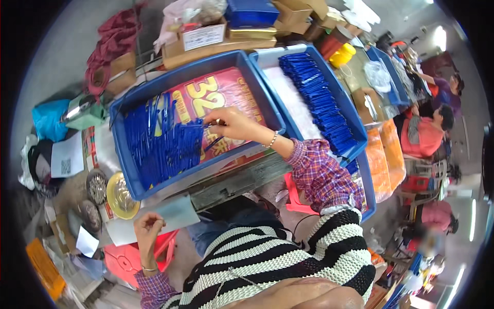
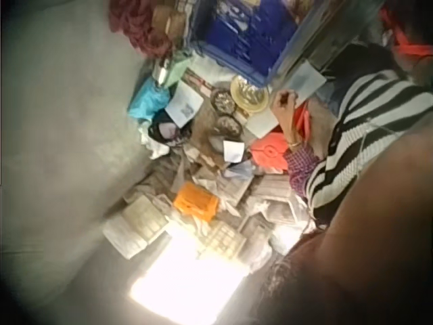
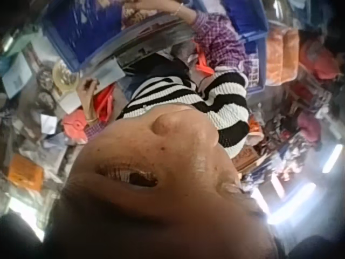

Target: Assembling small blue pens by fitting plastic components together and placing them in a storage bin.

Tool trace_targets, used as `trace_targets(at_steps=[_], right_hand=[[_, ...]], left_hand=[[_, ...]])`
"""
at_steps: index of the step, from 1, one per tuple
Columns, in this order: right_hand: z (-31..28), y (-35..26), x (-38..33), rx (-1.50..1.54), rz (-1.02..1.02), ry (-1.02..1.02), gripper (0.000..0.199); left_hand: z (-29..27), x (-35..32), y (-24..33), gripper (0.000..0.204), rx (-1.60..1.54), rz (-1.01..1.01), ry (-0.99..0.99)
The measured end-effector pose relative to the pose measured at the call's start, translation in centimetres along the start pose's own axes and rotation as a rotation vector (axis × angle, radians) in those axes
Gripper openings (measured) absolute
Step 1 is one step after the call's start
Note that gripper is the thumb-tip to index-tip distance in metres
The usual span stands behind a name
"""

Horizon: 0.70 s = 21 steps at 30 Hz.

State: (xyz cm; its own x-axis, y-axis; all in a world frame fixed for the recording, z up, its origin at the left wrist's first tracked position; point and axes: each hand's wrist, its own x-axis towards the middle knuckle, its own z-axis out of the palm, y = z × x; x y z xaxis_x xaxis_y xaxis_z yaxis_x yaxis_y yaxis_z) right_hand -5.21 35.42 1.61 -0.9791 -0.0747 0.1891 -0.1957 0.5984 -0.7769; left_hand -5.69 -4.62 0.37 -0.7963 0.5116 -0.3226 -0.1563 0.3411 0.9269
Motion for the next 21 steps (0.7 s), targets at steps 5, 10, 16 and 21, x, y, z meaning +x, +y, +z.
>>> trace_targets(at_steps=[5,10,16,21], right_hand=[[-0.2,-1.0,-1.4,0.071,-0.087,0.097,0.018],[-0.7,-3.3,-2.5,0.180,0.057,-0.046,0.024],[-0.4,-6.1,-3.8,0.275,0.018,-0.067,0.022],[-0.4,-7.9,-5.5,0.315,0.009,-0.115,0.022]], left_hand=[[1.3,0.8,1.1,0.002,0.022,0.008,-0.051],[1.9,0.7,1.3,0.006,-0.049,0.032,-0.063],[2.2,0.6,1.4,0.006,-0.040,0.069,-0.111],[2.5,0.8,1.0,0.017,-0.019,0.106,-0.158]])
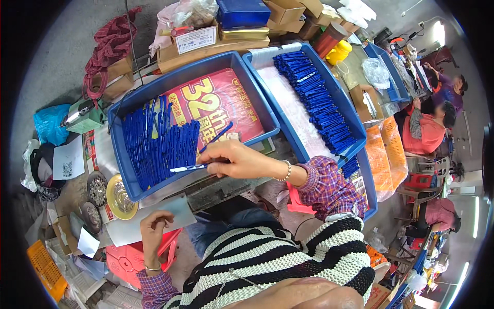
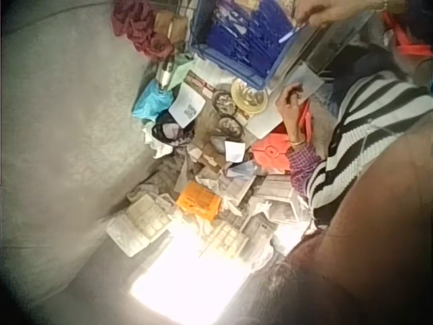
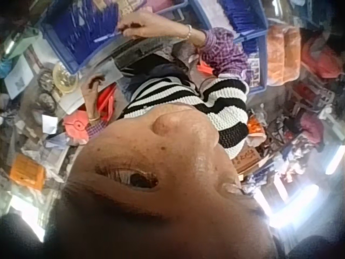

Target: Assembling small blue pens by fitting plastic components together and placing them in a storage bin.

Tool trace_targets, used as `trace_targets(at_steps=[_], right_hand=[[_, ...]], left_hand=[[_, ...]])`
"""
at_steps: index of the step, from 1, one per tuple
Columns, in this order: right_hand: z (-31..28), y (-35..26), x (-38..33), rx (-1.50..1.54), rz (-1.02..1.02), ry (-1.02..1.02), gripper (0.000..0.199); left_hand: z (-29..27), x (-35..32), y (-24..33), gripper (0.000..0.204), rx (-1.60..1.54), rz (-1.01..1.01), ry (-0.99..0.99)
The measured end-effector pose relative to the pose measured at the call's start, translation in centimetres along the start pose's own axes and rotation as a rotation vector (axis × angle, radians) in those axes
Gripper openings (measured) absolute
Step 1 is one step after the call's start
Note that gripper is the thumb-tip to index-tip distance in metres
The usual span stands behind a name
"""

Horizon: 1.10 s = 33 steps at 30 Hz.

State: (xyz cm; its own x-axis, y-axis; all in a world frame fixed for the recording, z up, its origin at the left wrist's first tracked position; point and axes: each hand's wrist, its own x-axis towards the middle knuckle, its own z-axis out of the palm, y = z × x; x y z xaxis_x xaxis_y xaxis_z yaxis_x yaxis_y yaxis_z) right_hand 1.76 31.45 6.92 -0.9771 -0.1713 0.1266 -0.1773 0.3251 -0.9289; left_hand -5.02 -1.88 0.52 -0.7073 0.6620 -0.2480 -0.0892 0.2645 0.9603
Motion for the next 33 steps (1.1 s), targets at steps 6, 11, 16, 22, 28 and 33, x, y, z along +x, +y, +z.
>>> trace_targets(at_steps=[6,11,16,22,28,33], right_hand=[[2.0,-1.4,-2.6,0.170,0.122,-0.049,0.021],[4.8,-0.3,-4.4,0.355,0.224,-0.080,0.023],[6.8,1.4,-5.0,0.475,0.348,-0.146,0.024],[8.1,1.0,-5.6,0.561,0.327,-0.154,0.020],[8.8,1.2,-6.6,0.559,0.493,-0.197,0.022],[8.9,0.5,-6.3,0.521,0.526,-0.223,0.022]], left_hand=[[1.6,-0.2,1.7,0.042,-0.242,-0.014,0.083],[-0.2,-0.3,-0.2,0.032,0.057,-0.023,-0.119],[0.0,-0.4,0.6,0.014,0.058,0.019,-0.048],[-0.1,-1.1,2.2,0.009,-0.083,-0.051,0.026],[-2.5,-1.5,1.4,0.007,-0.039,-0.010,0.106],[-5.4,-1.8,0.8,0.008,-0.136,0.107,0.262]])
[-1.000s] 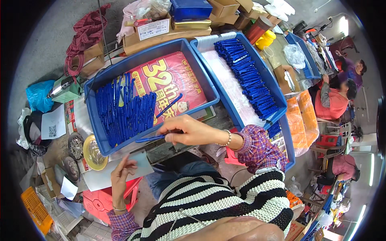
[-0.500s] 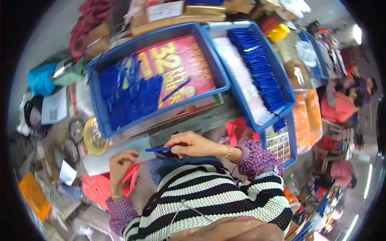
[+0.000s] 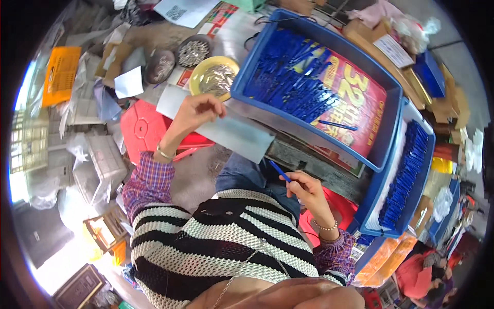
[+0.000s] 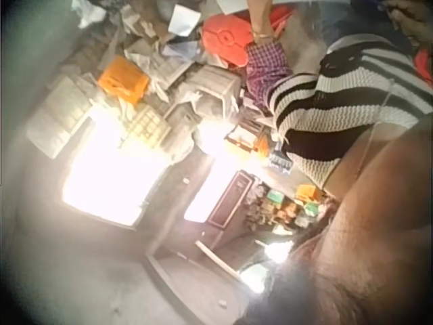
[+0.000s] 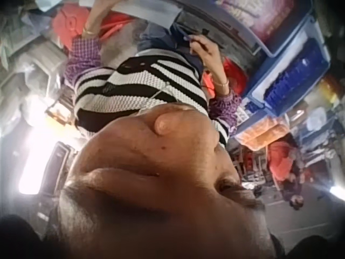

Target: Assembling small blue pens by fitting plastic components together and placing them in a storage bin.

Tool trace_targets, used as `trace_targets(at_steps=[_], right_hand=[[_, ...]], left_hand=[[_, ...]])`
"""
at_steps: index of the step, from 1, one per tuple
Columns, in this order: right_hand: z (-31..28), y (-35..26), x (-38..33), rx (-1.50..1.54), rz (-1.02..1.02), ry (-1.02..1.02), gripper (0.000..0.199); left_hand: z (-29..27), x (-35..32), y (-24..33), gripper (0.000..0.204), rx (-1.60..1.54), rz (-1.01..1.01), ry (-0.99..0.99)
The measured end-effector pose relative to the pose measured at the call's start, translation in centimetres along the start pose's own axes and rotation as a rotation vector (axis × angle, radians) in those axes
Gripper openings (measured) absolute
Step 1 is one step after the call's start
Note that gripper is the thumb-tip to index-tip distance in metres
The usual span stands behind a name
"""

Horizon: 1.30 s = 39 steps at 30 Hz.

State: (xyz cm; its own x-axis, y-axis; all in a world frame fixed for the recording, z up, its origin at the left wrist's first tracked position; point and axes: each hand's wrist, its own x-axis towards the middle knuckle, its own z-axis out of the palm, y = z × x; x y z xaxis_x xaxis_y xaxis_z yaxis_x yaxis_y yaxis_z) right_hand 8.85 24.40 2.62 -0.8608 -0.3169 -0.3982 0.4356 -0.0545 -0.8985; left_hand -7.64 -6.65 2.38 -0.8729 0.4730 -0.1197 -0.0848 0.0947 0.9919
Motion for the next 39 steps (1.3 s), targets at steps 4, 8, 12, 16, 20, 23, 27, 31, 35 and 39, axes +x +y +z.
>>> trace_targets(at_steps=[4,8,12,16,20,23,27,31,35,39], right_hand=[[-0.1,-0.1,0.4,0.003,0.020,0.004,0.022],[0.1,0.3,0.7,-0.015,-0.018,0.004,0.023],[0.4,0.2,0.6,-0.017,0.065,-0.007,0.024],[0.6,0.4,0.7,-0.021,0.040,-0.003,0.025],[0.7,1.2,0.9,-0.057,-0.057,0.001,0.025],[0.7,0.5,0.9,-0.046,0.042,-0.020,0.025],[0.9,0.4,1.1,-0.021,0.065,-0.010,0.026],[1.1,0.6,1.2,-0.032,0.041,0.002,0.026],[0.7,0.9,1.1,-0.018,0.110,-0.023,0.022],[0.6,0.8,1.1,0.007,0.110,-0.019,0.021]], left_hand=[[-2.1,1.2,-0.7,0.011,0.079,0.037,0.095],[-3.1,2.7,-1.3,0.018,0.386,0.146,0.174],[-2.9,4.6,-2.2,0.023,0.544,0.239,0.238],[-1.4,6.7,-2.3,0.022,0.874,0.516,0.242],[-1.5,7.0,-3.9,0.017,1.029,0.519,0.293],[-2.2,6.9,-4.3,0.016,0.995,0.464,0.264],[-2.2,6.5,-3.7,0.019,0.948,0.502,0.240],[-2.8,6.0,-4.0,0.018,0.940,0.500,0.309],[-3.0,5.5,-4.0,0.016,0.903,0.448,0.373],[-3.1,5.4,-3.2,0.015,0.859,0.403,0.345]])
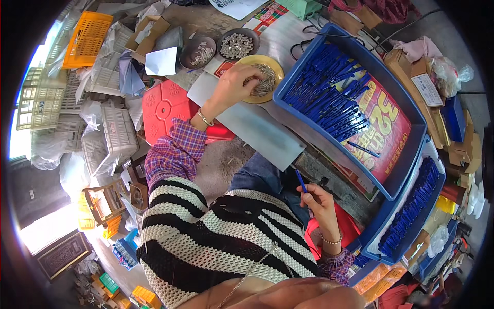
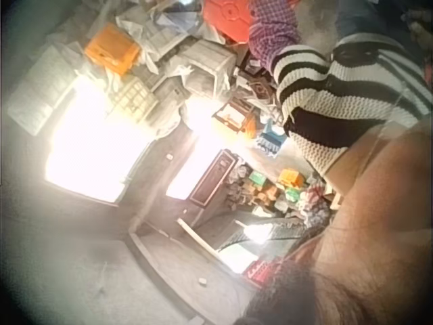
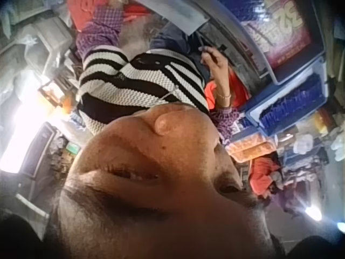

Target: Assembling small blue pens by fitting plastic components together and placing them in a storage bin.

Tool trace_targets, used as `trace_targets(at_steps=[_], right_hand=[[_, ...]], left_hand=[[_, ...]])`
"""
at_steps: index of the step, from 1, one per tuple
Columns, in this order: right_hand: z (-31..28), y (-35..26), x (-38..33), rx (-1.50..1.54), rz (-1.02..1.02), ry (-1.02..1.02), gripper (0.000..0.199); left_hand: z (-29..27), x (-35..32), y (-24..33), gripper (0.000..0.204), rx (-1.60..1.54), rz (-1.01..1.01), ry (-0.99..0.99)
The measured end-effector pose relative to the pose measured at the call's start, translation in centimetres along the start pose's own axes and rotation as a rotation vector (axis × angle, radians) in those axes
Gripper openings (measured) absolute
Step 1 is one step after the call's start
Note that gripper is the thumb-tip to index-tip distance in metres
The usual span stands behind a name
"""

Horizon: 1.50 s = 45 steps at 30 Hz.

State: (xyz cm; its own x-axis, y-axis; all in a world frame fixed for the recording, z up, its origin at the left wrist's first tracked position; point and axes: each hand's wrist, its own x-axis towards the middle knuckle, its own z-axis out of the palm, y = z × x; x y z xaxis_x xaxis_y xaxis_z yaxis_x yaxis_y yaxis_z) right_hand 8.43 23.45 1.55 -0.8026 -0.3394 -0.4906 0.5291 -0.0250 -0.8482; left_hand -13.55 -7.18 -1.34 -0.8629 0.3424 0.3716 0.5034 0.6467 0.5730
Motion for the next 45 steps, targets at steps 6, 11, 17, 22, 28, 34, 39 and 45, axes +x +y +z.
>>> trace_targets(at_steps=[6,11,17,22,28,34,39,45], right_hand=[[0.2,0.0,0.1,0.026,0.010,0.041,0.020],[0.1,-0.3,0.1,0.071,-0.023,0.041,0.018],[-0.2,-0.1,0.1,0.104,-0.039,0.071,0.018],[-0.9,-0.1,0.0,0.081,-0.095,0.132,0.019],[-1.5,0.2,0.0,0.235,-0.101,0.171,0.026],[-1.1,0.6,0.2,0.520,0.029,0.187,0.028],[-1.0,1.3,-0.2,0.819,0.127,0.086,0.027],[-1.5,2.0,-0.3,0.888,0.140,-0.009,0.027]], left_hand=[[-0.2,0.1,1.0,0.015,-0.116,-0.146,0.017],[0.0,0.0,0.4,0.014,-0.100,-0.192,0.000],[-0.3,-0.2,2.0,0.017,-0.348,-0.329,-0.029],[-0.5,-1.0,5.0,0.019,-0.666,-0.347,-0.058],[-0.6,-0.9,9.7,0.013,-0.878,-0.413,-0.162],[2.6,-1.7,13.4,0.009,-1.123,-0.480,-0.483],[5.6,-2.1,14.5,0.009,-1.200,-0.438,-0.607],[6.8,-2.2,14.9,0.008,-1.208,-0.445,-0.714]])
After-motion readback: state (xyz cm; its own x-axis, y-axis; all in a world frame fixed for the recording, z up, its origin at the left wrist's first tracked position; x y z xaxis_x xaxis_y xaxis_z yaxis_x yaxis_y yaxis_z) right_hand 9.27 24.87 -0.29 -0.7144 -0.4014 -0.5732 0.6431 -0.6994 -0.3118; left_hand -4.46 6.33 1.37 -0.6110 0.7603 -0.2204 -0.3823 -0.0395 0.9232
